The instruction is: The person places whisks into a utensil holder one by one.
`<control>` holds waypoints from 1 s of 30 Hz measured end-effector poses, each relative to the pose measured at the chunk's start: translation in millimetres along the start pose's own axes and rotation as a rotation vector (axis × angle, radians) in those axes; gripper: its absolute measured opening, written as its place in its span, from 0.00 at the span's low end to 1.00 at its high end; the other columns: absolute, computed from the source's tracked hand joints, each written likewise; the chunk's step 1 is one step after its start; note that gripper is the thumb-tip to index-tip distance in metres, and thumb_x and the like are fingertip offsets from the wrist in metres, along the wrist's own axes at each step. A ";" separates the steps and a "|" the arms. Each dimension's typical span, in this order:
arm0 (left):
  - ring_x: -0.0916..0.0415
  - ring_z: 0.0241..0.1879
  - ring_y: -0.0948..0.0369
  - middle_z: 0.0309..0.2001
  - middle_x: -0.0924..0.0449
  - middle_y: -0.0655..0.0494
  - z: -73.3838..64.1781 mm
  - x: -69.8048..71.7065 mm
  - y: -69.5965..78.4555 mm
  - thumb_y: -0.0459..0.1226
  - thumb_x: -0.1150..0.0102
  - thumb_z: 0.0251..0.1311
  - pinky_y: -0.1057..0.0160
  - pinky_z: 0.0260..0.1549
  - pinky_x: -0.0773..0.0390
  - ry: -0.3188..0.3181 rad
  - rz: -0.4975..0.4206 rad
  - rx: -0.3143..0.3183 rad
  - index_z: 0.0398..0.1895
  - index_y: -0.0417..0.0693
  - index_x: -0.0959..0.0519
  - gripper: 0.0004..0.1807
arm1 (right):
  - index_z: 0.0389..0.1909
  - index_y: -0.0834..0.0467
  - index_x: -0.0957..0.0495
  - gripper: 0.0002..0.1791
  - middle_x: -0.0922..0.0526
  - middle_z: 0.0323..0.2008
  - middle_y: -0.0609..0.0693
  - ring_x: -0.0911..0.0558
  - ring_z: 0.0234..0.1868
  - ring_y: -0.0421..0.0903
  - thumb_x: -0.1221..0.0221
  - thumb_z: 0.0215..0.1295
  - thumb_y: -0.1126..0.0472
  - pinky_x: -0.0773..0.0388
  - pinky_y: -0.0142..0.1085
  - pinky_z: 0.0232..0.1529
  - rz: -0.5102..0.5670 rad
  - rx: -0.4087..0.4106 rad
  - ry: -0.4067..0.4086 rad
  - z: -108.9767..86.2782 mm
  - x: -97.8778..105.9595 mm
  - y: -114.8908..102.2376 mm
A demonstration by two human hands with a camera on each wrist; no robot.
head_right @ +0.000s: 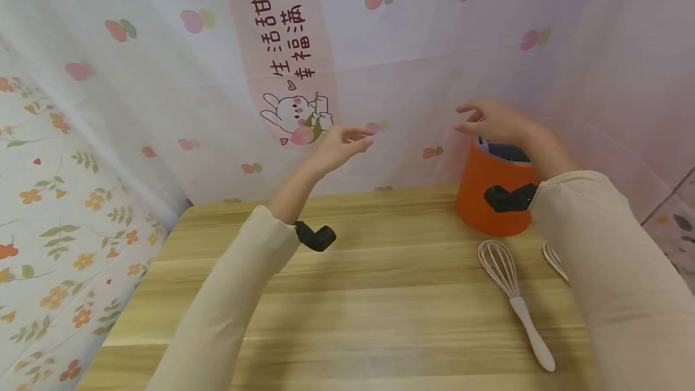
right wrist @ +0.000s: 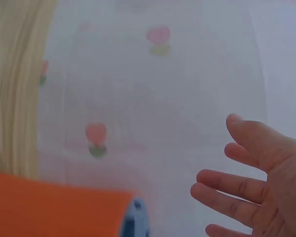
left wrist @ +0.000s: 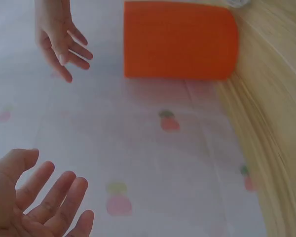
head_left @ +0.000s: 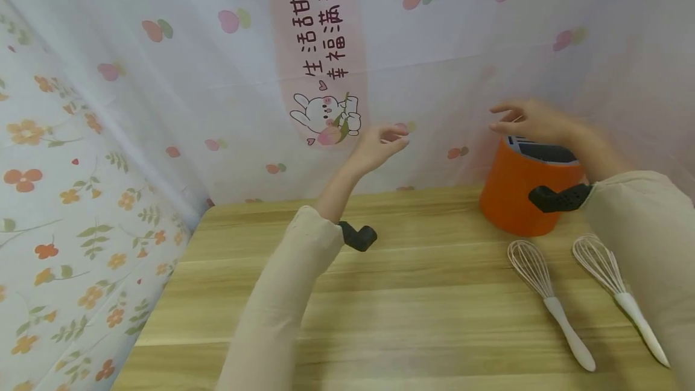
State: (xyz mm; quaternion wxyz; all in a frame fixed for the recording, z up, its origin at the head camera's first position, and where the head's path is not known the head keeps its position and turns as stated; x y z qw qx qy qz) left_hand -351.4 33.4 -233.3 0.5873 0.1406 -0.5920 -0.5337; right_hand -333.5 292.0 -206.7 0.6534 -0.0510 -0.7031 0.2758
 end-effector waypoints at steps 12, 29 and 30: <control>0.26 0.34 0.66 0.46 0.21 0.53 72.2 -90.9 35.4 0.38 0.44 0.61 0.72 0.34 0.28 -0.081 -0.167 0.084 0.50 0.46 0.21 0.15 | 0.64 0.69 0.44 0.32 0.36 0.54 0.78 0.34 0.51 0.74 0.53 0.69 0.50 0.36 0.65 0.45 -0.127 -0.093 0.075 -33.5 41.4 71.3; 0.25 0.41 0.65 0.40 0.19 0.58 107.4 -169.0 31.0 0.38 0.39 0.57 0.66 0.47 0.30 0.064 -0.052 0.158 0.44 0.49 0.19 0.12 | 0.61 0.72 0.41 0.33 0.37 0.53 0.80 0.35 0.50 0.76 0.54 0.69 0.48 0.34 0.65 0.43 -0.091 -0.228 0.059 -60.5 26.9 156.7; 0.25 0.42 0.64 0.41 0.19 0.57 107.8 -172.4 29.6 0.38 0.39 0.57 0.69 0.42 0.28 0.067 -0.046 0.145 0.44 0.48 0.18 0.11 | 0.61 0.71 0.40 0.33 0.37 0.53 0.80 0.35 0.50 0.76 0.54 0.69 0.47 0.34 0.65 0.43 -0.077 -0.228 0.062 -60.2 23.5 158.3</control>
Point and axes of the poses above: each hand's wrist, its own z-axis towards the middle knuckle, its own x-axis out of the back of the hand, y = z × x, the point moved 6 cm from there along z, towards the middle knuckle
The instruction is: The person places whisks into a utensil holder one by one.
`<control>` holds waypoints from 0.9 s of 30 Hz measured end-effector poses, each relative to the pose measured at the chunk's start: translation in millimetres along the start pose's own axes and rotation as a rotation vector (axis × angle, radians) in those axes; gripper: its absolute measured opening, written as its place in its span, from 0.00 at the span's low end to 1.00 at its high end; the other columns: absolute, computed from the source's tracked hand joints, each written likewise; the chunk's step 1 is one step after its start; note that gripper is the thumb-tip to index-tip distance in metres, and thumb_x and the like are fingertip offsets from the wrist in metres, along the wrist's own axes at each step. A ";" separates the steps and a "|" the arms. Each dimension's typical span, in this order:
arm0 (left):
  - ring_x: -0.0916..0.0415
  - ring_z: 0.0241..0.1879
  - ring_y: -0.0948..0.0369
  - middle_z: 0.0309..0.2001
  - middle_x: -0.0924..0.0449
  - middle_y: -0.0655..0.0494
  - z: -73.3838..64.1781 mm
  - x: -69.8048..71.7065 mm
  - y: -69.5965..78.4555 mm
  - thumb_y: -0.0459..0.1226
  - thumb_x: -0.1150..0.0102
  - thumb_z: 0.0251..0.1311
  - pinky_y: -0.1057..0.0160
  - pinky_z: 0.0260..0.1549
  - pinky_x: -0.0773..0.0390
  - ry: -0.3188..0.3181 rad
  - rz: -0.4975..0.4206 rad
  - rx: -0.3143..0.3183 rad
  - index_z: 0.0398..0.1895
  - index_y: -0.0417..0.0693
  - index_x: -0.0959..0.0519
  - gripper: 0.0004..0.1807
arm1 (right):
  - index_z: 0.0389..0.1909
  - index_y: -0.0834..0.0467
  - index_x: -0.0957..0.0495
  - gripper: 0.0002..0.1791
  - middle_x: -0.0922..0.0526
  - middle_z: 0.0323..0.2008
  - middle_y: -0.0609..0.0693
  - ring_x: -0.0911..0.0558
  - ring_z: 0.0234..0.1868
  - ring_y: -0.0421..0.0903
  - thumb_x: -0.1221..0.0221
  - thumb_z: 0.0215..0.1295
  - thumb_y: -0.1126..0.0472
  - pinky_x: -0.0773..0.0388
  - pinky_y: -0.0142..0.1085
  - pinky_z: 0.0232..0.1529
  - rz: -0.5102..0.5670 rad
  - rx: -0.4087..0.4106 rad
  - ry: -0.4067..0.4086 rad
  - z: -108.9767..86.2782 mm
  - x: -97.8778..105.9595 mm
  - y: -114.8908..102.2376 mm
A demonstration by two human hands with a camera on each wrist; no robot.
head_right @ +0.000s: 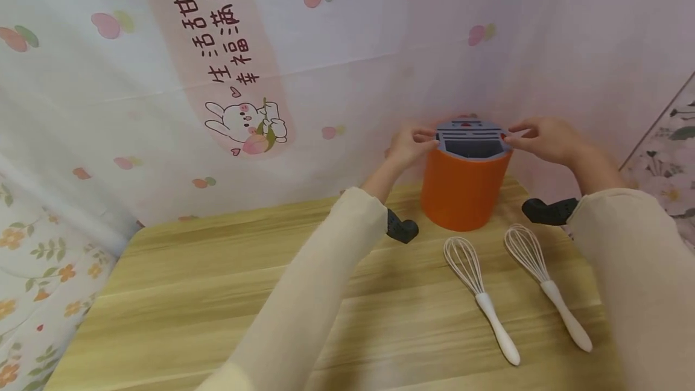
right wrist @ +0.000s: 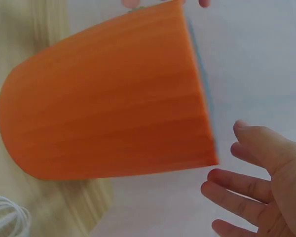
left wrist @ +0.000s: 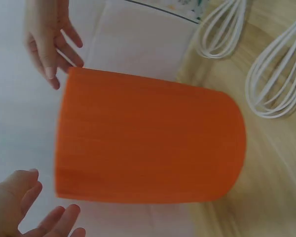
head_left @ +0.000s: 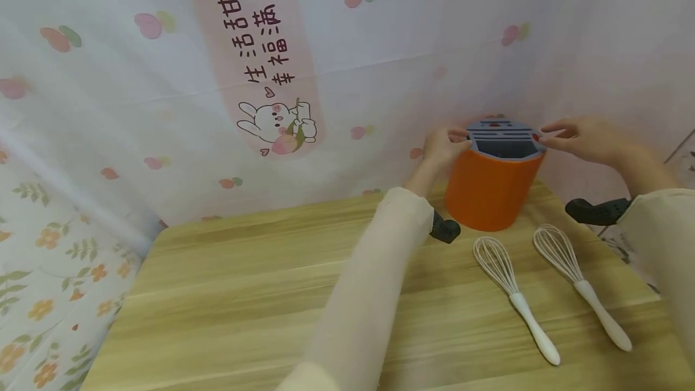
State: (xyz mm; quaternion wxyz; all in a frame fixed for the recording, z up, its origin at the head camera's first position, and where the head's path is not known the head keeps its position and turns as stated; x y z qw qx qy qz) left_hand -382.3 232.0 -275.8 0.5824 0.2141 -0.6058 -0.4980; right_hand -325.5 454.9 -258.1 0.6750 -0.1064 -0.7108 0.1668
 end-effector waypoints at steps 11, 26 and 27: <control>0.25 0.44 0.61 0.43 0.20 0.52 0.0 -18.4 -13.1 0.35 0.39 0.56 0.76 0.38 0.28 0.063 -0.106 -0.049 0.45 0.43 0.19 0.13 | 0.62 0.69 0.38 0.33 0.34 0.54 0.76 0.35 0.53 0.72 0.52 0.67 0.47 0.36 0.64 0.46 0.133 -0.008 0.117 1.0 -18.3 7.4; 0.23 0.40 0.62 0.42 0.20 0.51 -20.2 5.0 -21.1 0.34 0.39 0.55 0.77 0.34 0.27 0.088 -0.087 -0.065 0.46 0.42 0.20 0.14 | 0.56 0.72 0.32 0.29 0.30 0.51 0.73 0.30 0.50 0.69 0.49 0.67 0.51 0.33 0.59 0.46 0.131 0.047 0.215 -6.6 -29.5 -23.8; 0.24 0.41 0.62 0.42 0.20 0.51 -22.2 7.7 -21.9 0.34 0.39 0.56 0.76 0.34 0.27 0.082 -0.084 -0.060 0.46 0.42 0.20 0.14 | 0.56 0.71 0.32 0.29 0.29 0.51 0.73 0.30 0.50 0.69 0.49 0.67 0.51 0.33 0.60 0.46 0.130 0.051 0.214 -6.8 -30.7 -27.3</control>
Point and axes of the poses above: each hand's wrist, its own z-axis towards the middle knuckle, its own x-axis out of the back of the hand, y = z × x, the point moved 6 cm from there along z, towards the middle knuckle
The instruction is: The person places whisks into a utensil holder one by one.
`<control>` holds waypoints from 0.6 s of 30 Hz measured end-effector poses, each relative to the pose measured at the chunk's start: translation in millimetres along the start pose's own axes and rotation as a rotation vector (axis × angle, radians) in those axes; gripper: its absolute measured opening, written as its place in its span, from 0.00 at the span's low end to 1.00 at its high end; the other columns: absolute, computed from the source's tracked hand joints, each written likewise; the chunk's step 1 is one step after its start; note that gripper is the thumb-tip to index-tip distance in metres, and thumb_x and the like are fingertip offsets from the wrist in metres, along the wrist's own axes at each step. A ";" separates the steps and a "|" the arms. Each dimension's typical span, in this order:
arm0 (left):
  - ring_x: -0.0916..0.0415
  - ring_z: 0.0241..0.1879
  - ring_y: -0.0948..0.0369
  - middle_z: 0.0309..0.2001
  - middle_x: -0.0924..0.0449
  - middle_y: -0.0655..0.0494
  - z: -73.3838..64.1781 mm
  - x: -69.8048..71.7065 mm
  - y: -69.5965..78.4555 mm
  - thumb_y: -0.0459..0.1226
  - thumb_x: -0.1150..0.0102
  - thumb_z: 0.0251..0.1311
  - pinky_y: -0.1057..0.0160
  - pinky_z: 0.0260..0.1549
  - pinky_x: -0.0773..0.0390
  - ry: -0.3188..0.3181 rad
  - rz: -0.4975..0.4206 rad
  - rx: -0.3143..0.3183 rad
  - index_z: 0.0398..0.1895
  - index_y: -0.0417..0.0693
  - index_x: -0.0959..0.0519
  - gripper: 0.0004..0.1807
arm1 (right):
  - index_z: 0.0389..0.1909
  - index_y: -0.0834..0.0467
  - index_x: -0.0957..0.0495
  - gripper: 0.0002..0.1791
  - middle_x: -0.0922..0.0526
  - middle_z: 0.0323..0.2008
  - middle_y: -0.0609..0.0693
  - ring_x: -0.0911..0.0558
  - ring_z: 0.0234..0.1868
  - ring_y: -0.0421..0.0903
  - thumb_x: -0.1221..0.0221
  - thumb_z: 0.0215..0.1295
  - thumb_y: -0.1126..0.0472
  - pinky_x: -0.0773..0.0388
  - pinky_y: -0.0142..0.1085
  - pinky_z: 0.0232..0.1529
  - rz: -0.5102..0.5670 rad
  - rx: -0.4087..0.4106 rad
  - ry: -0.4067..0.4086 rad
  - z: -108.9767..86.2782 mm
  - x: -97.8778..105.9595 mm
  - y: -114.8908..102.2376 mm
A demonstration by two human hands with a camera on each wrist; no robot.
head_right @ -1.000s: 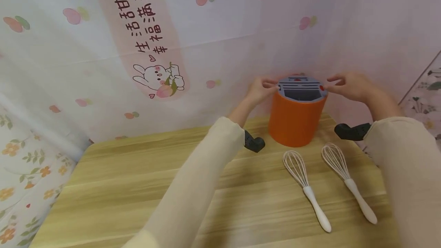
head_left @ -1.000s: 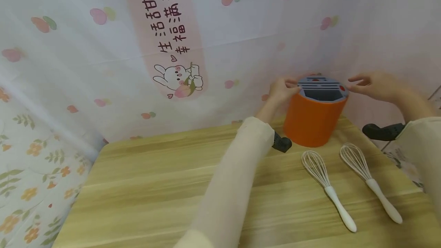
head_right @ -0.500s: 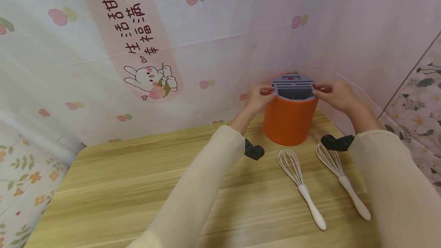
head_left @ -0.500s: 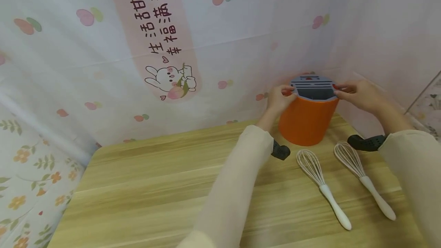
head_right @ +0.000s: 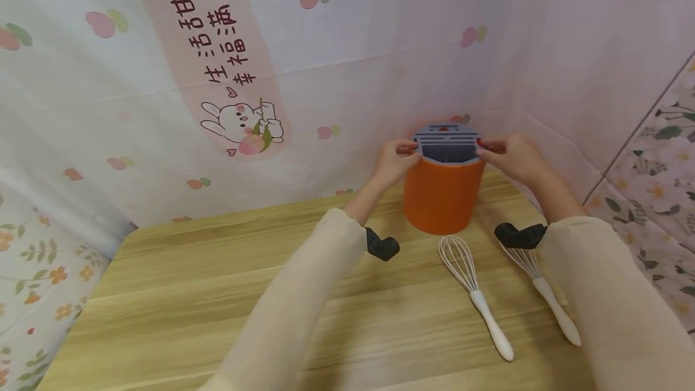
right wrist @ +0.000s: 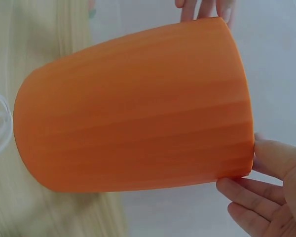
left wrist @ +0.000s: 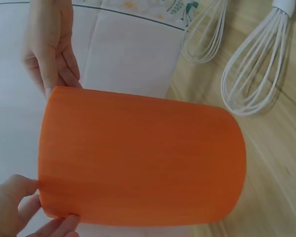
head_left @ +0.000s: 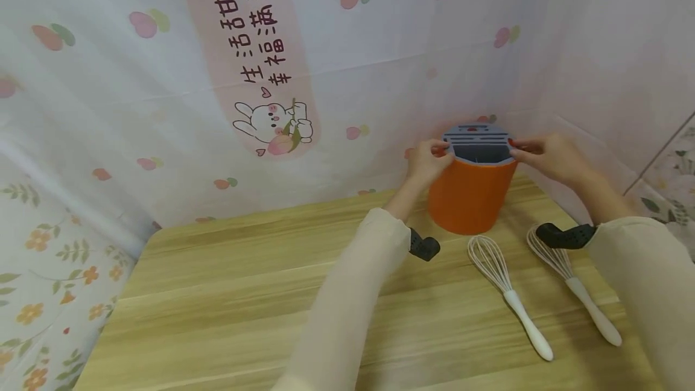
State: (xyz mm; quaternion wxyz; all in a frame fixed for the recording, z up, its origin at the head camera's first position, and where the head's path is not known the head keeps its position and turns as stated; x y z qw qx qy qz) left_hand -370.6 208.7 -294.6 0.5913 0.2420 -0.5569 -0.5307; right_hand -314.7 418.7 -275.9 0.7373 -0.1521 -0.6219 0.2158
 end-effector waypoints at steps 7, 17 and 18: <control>0.23 0.44 0.58 0.43 0.20 0.49 -14.9 31.2 -10.2 0.33 0.39 0.55 0.72 0.37 0.25 -0.011 0.009 0.000 0.46 0.41 0.20 0.14 | 0.55 0.71 0.30 0.27 0.27 0.48 0.72 0.27 0.49 0.68 0.48 0.67 0.53 0.30 0.57 0.44 0.026 0.051 0.011 -0.5 -18.3 -29.7; 0.22 0.44 0.56 0.45 0.22 0.47 -48.7 89.0 -27.0 0.34 0.40 0.56 0.70 0.38 0.23 -0.031 0.006 0.015 0.47 0.40 0.21 0.15 | 0.54 0.71 0.29 0.23 0.24 0.46 0.70 0.23 0.45 0.64 0.46 0.66 0.57 0.25 0.53 0.40 0.053 0.143 -0.020 -4.5 -47.8 -86.8; 0.22 0.44 0.57 0.45 0.21 0.47 -52.1 95.1 -28.4 0.34 0.40 0.55 0.70 0.38 0.23 -0.032 0.011 0.015 0.47 0.40 0.21 0.15 | 0.55 0.71 0.29 0.24 0.24 0.46 0.70 0.23 0.45 0.64 0.46 0.66 0.56 0.25 0.53 0.40 0.051 0.147 -0.030 -5.0 -51.1 -91.8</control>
Point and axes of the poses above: each hand's wrist, its own z-axis towards the middle knuckle, its own x-axis out of the back of the hand, y = z × x, the point moved 6 cm from there along z, towards the middle knuckle
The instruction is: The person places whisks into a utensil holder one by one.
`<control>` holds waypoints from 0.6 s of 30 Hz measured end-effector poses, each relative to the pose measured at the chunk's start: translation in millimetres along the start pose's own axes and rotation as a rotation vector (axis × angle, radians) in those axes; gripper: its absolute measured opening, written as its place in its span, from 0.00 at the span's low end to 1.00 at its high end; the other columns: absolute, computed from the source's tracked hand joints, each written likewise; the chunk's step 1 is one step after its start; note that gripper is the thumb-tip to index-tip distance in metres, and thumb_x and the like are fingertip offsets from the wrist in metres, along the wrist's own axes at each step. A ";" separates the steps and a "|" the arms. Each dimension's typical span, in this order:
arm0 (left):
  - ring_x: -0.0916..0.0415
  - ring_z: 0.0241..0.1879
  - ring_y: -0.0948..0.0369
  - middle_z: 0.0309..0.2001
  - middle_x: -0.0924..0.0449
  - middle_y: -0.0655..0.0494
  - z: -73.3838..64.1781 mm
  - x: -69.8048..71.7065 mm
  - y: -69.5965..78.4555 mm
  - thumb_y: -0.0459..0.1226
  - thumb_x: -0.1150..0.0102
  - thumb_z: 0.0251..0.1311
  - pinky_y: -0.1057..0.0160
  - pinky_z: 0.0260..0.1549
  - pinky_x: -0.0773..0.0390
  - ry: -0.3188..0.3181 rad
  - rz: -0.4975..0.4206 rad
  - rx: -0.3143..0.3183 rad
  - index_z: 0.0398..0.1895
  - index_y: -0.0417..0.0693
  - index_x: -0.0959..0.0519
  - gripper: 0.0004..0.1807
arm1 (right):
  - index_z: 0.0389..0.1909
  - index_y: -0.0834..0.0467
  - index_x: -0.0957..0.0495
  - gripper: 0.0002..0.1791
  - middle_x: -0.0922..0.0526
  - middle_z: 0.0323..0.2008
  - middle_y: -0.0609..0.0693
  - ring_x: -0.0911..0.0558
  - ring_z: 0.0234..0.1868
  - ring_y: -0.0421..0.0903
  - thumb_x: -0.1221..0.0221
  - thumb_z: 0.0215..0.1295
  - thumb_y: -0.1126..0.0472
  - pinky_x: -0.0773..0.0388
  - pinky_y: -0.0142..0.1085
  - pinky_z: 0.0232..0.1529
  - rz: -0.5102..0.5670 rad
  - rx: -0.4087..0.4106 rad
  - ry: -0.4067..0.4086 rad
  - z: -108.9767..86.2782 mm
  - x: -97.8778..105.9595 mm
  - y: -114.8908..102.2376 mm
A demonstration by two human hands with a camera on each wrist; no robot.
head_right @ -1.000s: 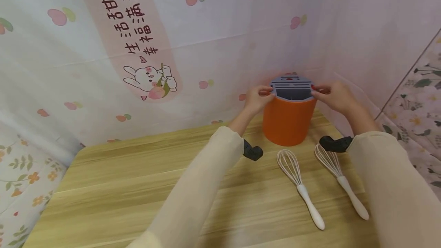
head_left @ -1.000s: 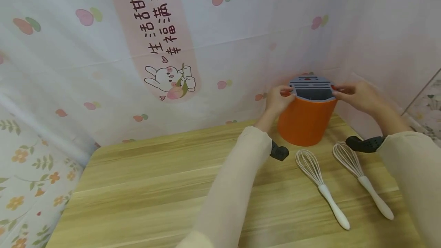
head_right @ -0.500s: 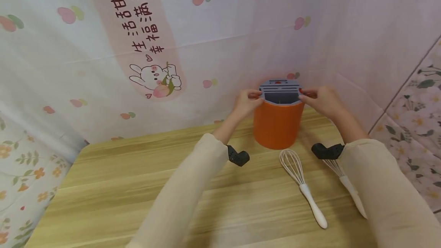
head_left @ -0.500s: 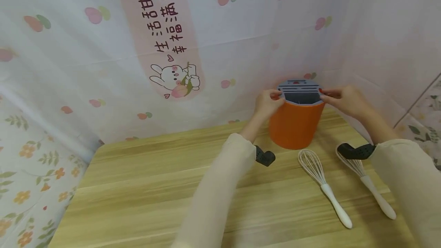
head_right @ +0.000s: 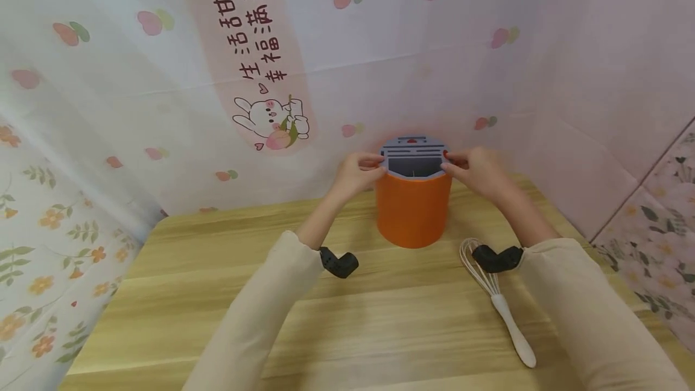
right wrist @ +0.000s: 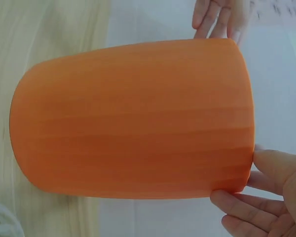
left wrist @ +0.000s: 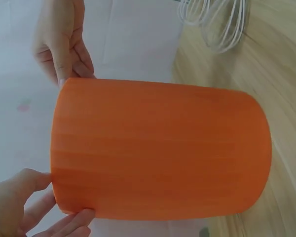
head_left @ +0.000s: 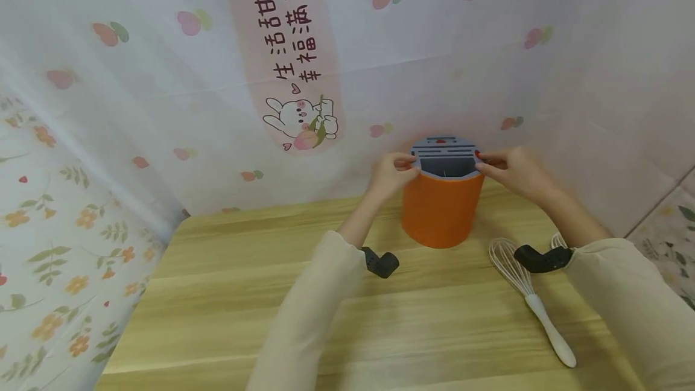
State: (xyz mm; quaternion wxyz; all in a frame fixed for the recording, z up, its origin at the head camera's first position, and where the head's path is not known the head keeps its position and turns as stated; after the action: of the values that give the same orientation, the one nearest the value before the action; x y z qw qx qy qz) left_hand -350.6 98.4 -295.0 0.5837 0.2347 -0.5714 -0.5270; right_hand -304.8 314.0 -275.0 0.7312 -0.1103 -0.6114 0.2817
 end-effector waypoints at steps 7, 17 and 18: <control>0.22 0.44 0.56 0.43 0.21 0.48 -29.4 35.6 -7.2 0.35 0.38 0.55 0.68 0.38 0.23 -0.015 0.011 0.030 0.46 0.40 0.20 0.15 | 0.55 0.69 0.29 0.25 0.23 0.46 0.68 0.22 0.45 0.61 0.47 0.66 0.54 0.25 0.51 0.40 0.017 0.039 -0.027 -3.7 -21.7 -33.0; 0.21 0.41 0.56 0.41 0.21 0.49 -83.4 82.6 -12.4 0.36 0.36 0.53 0.64 0.37 0.22 0.009 0.062 0.089 0.43 0.43 0.19 0.14 | 0.52 0.69 0.26 0.22 0.20 0.41 0.66 0.18 0.39 0.57 0.43 0.64 0.57 0.21 0.45 0.35 0.024 0.156 -0.021 -15.7 -49.3 -85.8; 0.21 0.41 0.56 0.40 0.21 0.49 -89.3 87.2 -12.4 0.36 0.36 0.53 0.63 0.37 0.22 0.011 0.065 0.093 0.43 0.43 0.19 0.14 | 0.52 0.69 0.26 0.21 0.20 0.40 0.65 0.18 0.38 0.56 0.43 0.63 0.58 0.21 0.43 0.33 0.027 0.168 -0.020 -17.4 -52.1 -90.8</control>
State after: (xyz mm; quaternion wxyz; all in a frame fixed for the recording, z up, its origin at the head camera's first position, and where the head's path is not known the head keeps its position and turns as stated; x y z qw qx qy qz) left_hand -291.4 -12.1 -290.3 0.5922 0.2458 -0.5994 -0.4792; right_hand -267.9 214.5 -276.4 0.7278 -0.0538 -0.5915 0.3429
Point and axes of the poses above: each hand's wrist, its own z-axis towards the middle knuckle, its own x-axis out of the back of the hand, y = z × x, the point moved 6 cm from there along z, towards the middle knuckle
